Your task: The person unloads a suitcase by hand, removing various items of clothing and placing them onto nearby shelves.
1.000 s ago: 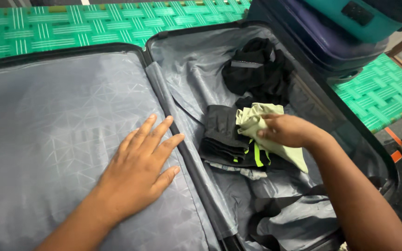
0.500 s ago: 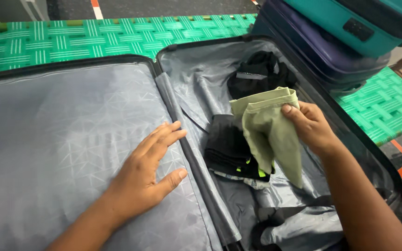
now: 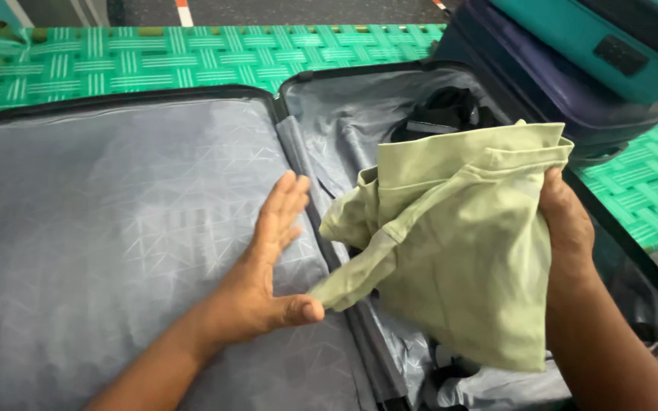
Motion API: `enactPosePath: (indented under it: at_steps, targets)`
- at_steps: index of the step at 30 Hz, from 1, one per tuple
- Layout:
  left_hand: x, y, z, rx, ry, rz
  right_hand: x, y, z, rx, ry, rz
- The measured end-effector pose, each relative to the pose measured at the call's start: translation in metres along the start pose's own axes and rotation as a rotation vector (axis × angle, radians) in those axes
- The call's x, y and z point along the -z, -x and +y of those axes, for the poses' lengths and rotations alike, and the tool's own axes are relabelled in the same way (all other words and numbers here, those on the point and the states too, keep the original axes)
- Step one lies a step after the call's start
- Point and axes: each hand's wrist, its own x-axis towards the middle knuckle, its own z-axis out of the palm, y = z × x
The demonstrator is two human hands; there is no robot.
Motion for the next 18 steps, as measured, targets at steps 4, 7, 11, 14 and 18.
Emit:
enactPosePath:
  at_steps: [4, 7, 11, 14, 18]
  targets:
    - [0.001, -0.001, 0.006, 0.249, 0.674, -0.244, -0.030, -0.006, 0.006, -0.176, 0.010, 0.032]
    - [0.004, -0.001, 0.013, 0.318, 0.518, -0.280, -0.041, -0.021, 0.019, -0.354, 0.095, 0.071]
    - [0.003, -0.003, 0.015, 0.404, 0.568, -0.180, -0.055, -0.036, 0.025, -0.450, 0.128, 0.140]
    - [0.000, -0.006, 0.008, 0.467, 0.697, -0.126, -0.077, -0.029, 0.018, -0.442, 0.101, 0.104]
    - [0.002, -0.002, 0.002, 0.391, 0.845, -0.023, -0.104, -0.014, 0.017, -0.418, 0.076, -0.017]
